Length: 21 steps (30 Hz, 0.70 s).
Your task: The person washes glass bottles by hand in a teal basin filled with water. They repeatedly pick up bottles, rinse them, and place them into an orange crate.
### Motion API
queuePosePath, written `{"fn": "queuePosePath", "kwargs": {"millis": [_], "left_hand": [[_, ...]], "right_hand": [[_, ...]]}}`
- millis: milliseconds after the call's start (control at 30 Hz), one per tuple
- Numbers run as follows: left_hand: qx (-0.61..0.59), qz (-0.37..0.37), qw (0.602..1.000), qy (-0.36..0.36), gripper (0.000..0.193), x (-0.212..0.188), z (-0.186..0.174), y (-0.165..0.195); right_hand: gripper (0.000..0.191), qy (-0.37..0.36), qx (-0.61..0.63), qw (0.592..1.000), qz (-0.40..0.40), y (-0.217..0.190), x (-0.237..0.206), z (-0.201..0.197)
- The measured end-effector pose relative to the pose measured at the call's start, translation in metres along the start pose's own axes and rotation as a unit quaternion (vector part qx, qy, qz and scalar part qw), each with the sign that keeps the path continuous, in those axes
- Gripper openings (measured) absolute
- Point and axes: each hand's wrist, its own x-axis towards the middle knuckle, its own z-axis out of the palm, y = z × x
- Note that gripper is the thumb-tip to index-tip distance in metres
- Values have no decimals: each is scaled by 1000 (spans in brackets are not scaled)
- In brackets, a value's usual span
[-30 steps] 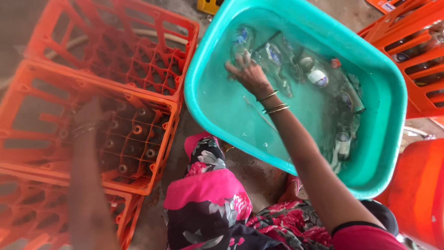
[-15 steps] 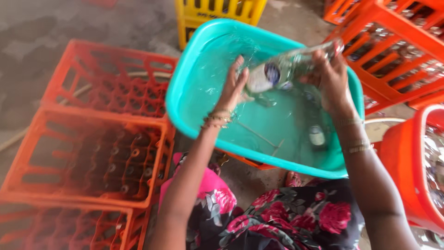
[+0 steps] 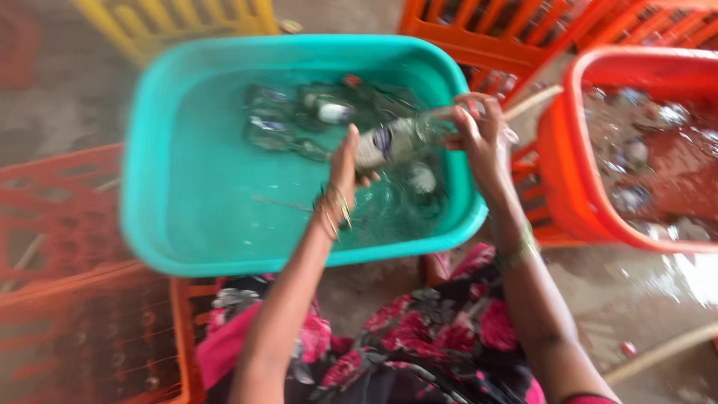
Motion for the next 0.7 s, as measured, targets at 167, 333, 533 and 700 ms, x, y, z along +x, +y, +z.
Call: {"fn": "queuePosePath", "kwargs": {"millis": [167, 333, 533, 700], "left_hand": [[16, -17, 999, -24, 66, 29, 44, 13], [49, -76, 996, -9, 69, 64, 72, -12], [143, -55, 986, 63, 68, 98, 71, -54], [103, -83, 991, 19, 63, 89, 67, -60]], "right_hand": [[44, 53, -69, 989, -118, 45, 15, -42], [45, 109, 30, 989, 96, 67, 17, -76], [40, 54, 36, 973, 219, 84, 7, -100], [35, -2, 56, 987, 153, 97, 4, -116]]}}
